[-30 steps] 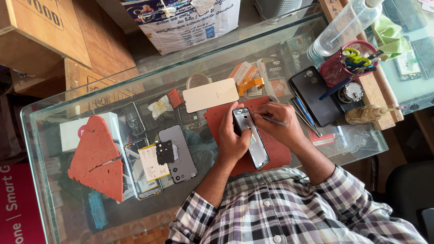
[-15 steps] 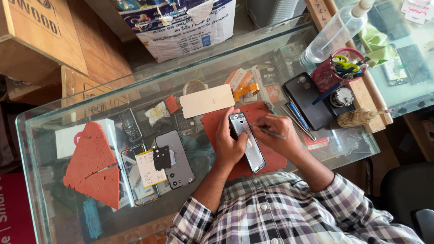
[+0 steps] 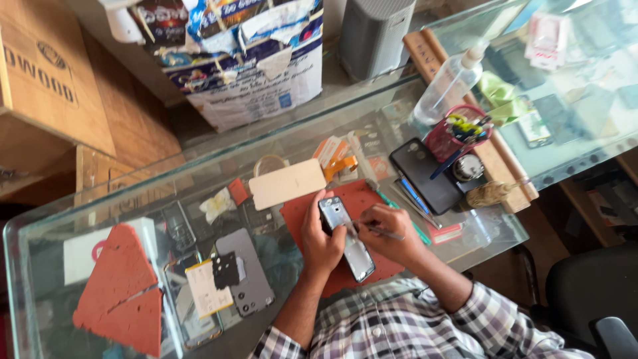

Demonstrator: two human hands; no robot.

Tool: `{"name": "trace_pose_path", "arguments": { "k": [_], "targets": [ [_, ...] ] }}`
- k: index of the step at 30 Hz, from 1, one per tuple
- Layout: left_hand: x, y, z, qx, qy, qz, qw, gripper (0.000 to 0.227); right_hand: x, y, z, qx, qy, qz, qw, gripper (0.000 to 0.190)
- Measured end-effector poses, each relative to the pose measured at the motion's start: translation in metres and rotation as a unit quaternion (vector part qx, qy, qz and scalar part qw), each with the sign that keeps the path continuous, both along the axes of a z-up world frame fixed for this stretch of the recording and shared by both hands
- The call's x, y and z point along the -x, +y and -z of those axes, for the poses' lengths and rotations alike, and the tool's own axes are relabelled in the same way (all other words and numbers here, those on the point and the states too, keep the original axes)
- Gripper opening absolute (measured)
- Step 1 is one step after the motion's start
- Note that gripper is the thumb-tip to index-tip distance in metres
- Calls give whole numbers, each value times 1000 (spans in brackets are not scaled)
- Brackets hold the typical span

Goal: The person disassembles a smartphone by prying the screen away from the chassis using a metal tool and cleaning the internal edges with a brush.

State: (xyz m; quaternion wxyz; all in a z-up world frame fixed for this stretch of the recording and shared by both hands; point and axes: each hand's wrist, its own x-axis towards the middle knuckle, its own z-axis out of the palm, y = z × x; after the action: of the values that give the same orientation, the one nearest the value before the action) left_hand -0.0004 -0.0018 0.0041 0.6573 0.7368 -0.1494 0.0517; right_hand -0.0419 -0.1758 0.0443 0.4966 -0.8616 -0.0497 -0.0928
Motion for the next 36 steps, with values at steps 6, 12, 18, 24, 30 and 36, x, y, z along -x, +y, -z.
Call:
{"name": "trace_pose_path", "arguments": {
  "k": [6, 12, 18, 24, 30, 36],
  "targets": [
    [-2, -1, 1, 9, 16, 6, 1000, 66, 1, -3, 2, 11, -19, -20, 1000, 16],
    [-4, -2, 4, 15, 31, 14, 999, 66, 2, -6, -3, 34, -57, -58, 996, 16],
    [-3, -1, 0, -7, 25, 9, 1000, 66, 13, -7, -12, 47, -21, -77, 996, 14],
    [-3, -1, -2, 2, 37, 14, 999, 66, 25, -8, -19, 48, -5, -89, 995, 12],
    [-2, -1, -1, 1, 28, 13, 1000, 67, 38, -14, -23, 36, 39, -112, 992, 9],
    [-2, -1, 2, 14, 33, 15, 999, 67, 40, -18, -18, 40, 108, -109, 987, 10]
  ]
}}
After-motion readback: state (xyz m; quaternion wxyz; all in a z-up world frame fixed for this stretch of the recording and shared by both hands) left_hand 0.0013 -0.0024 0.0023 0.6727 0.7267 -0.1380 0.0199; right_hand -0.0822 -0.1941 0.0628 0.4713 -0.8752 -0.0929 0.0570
